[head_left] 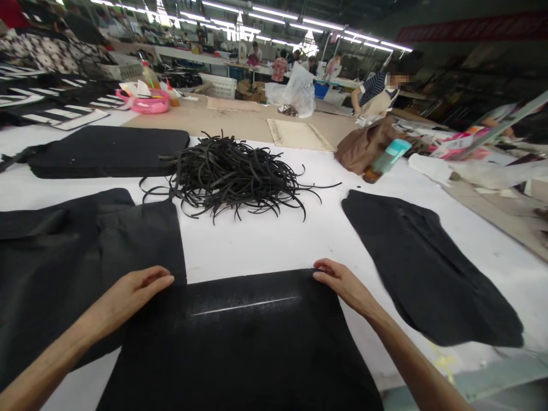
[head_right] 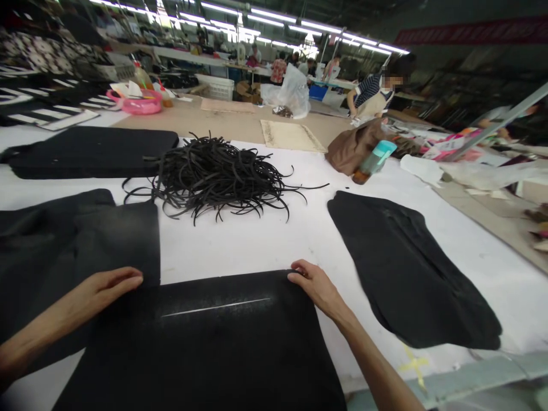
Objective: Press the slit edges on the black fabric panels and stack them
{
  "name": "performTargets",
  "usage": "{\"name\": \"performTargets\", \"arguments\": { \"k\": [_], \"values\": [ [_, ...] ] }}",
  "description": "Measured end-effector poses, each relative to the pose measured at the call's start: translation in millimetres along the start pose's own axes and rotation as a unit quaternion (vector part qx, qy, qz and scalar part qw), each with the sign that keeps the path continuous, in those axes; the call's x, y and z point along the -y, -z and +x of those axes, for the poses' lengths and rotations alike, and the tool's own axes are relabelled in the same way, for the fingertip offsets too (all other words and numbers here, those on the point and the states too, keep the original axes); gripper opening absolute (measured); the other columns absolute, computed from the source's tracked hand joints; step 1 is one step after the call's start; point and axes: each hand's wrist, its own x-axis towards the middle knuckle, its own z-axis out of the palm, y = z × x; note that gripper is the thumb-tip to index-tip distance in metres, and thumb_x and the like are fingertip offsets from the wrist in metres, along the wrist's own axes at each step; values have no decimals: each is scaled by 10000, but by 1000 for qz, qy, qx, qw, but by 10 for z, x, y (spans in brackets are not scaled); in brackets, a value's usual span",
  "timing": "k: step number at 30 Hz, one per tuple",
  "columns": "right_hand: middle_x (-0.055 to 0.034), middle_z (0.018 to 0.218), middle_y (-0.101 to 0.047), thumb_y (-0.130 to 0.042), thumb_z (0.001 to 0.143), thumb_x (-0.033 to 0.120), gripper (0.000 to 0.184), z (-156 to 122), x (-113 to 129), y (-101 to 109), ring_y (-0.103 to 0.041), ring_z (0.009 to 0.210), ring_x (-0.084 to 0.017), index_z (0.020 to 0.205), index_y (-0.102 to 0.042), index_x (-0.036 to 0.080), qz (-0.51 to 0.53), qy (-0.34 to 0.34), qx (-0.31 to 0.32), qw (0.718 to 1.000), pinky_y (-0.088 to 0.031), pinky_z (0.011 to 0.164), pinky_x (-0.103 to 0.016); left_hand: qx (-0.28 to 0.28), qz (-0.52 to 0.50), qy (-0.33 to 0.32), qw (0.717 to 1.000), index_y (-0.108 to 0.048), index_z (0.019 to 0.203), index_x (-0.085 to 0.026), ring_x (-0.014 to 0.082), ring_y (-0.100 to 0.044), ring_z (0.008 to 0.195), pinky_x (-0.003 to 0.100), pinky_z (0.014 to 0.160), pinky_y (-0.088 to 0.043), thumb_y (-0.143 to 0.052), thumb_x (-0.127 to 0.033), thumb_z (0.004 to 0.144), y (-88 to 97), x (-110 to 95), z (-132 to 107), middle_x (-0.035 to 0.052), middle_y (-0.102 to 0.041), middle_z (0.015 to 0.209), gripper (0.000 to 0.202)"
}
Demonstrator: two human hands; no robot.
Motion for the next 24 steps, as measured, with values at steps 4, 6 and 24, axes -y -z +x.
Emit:
{"name": "performTargets", "arguments": {
  "k": [4,6,24],
  "values": [
    [-36,882,-665,-607,709,346,302,-123,-37,14,-608,852,-223,955,-574,175,209,-77,59,973,-461,735,-315,137,-153,90,974,-604,976,-298,195,-582,970,274,854,-458,-637,-574,658,39,240,-195,-68,-657,977,422],
    [-30,858,-669,-626,688,334,298,-148,-6,-11,-614,807,-216,935,-585,173,239,-91,69,964,-466,699,-304,205,-240,105,943,-633,919,-313,210,-614,898,316,838,-484,-661,-565,639,-13,299,-257,-72,-674,906,378],
    [-90,878,-636,-471,783,334,174,-84,268,-263,-565,862,-257,798,-587,205,-101,-103,-57,988,-385,757,-367,79,-297,116,944,-574,946,-336,201,-642,800,333,792,-538,-651,-570,614,-291,278,-396,-83,-684,882,414]
  ]
}}
